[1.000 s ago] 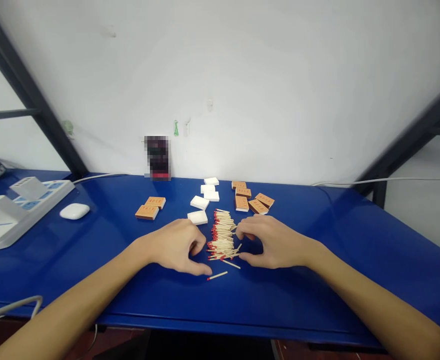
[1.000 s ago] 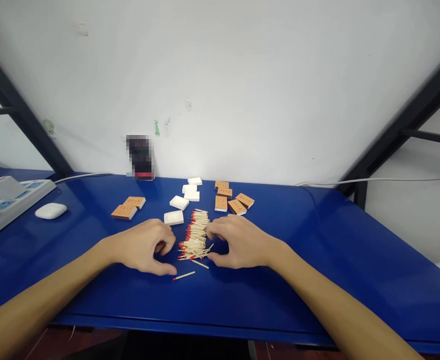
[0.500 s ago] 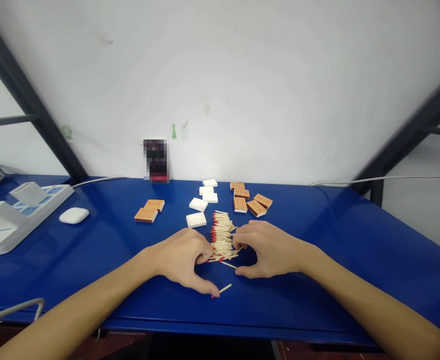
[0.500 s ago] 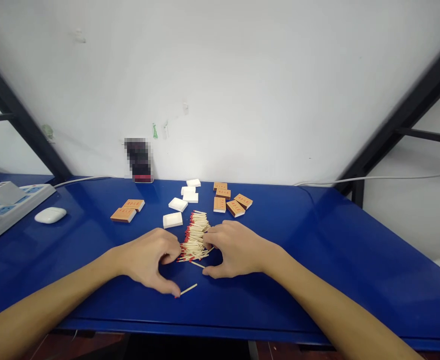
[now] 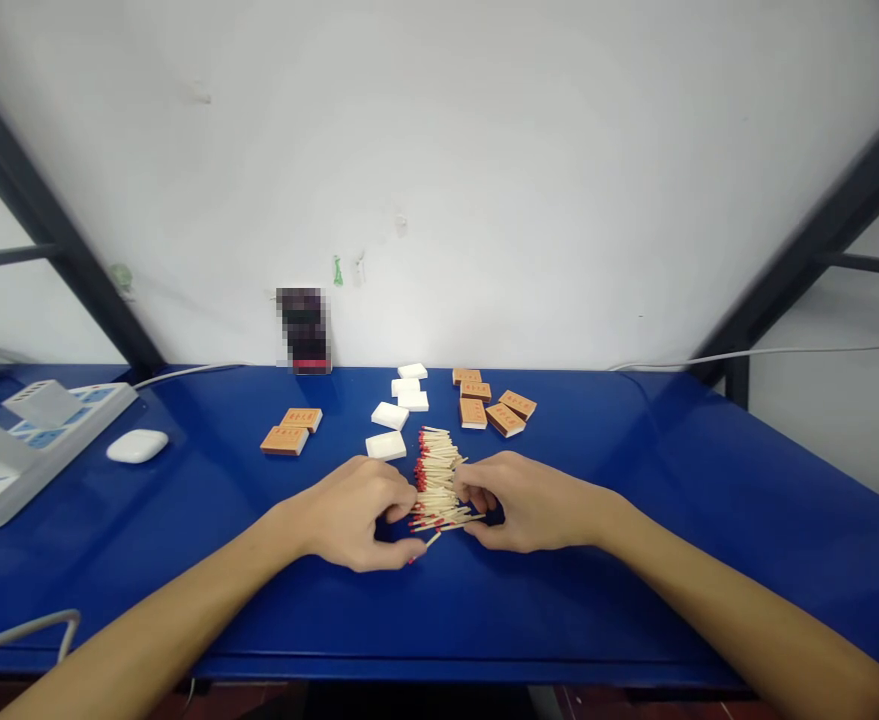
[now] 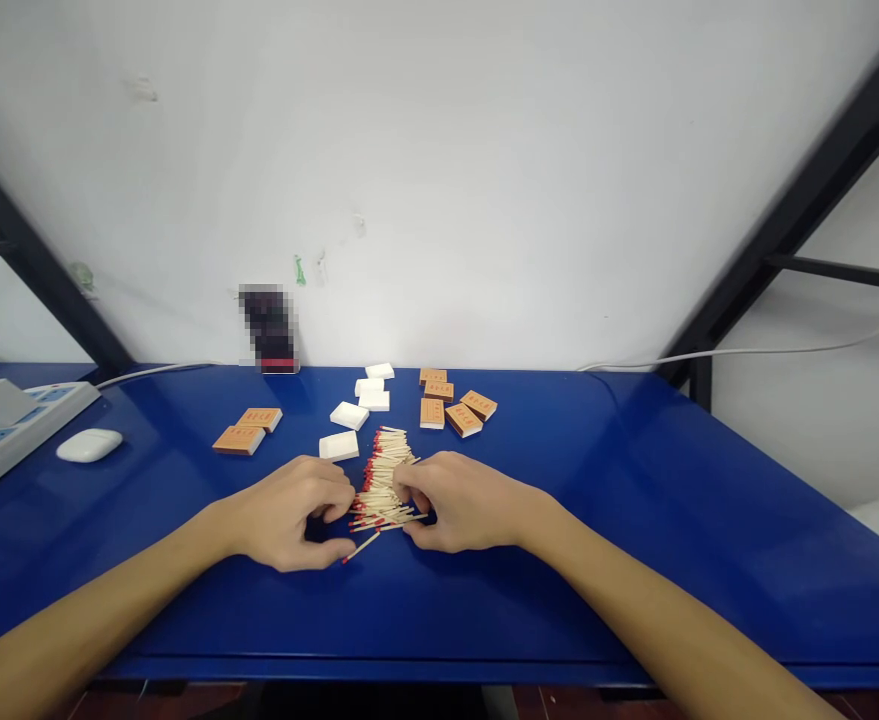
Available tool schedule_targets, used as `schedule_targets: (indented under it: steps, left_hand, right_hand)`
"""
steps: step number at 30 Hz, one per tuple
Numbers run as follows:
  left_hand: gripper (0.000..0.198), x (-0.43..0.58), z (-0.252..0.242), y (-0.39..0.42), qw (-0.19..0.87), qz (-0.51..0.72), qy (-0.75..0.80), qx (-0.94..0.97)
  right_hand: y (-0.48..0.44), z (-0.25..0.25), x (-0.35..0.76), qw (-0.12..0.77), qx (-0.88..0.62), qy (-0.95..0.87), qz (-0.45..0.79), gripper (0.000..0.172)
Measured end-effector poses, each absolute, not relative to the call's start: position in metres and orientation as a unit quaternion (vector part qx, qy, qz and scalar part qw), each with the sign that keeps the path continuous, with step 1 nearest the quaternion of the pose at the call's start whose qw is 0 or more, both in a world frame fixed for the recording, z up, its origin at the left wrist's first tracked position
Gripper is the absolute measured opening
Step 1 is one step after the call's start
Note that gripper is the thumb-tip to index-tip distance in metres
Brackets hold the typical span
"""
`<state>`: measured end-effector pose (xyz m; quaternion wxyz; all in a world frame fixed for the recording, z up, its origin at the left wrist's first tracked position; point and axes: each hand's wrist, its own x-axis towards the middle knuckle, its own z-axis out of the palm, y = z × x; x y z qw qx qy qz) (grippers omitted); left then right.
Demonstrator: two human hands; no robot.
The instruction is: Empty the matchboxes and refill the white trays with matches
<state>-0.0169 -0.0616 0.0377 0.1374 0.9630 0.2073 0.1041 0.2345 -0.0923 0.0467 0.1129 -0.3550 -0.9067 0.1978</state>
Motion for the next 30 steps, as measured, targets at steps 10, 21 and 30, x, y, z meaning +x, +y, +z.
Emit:
schedule_targets:
  steps: [10, 21, 30]
  left_hand:
    - [0.032, -0.017, 0.037, -0.059, 0.078, 0.066, 0.214, 0.971]
    - [0.032, -0.016, 0.030, -0.057, 0.065, 0.076, 0.200, 0.975]
    - [0.031, -0.014, 0.031, -0.059, 0.066, 0.066, 0.204, 0.975]
  right_hand:
    - [-0.093, 0.050, 0.235, 0.088, -0.369, -0.896, 0.229, 0.030]
    - [-0.094, 0.038, 0.227, 0.120, -0.338, -0.901, 0.246, 0.030]
    - [-0.093, 0.031, 0.224, 0.157, -0.331, -0.897, 0.246, 0.030]
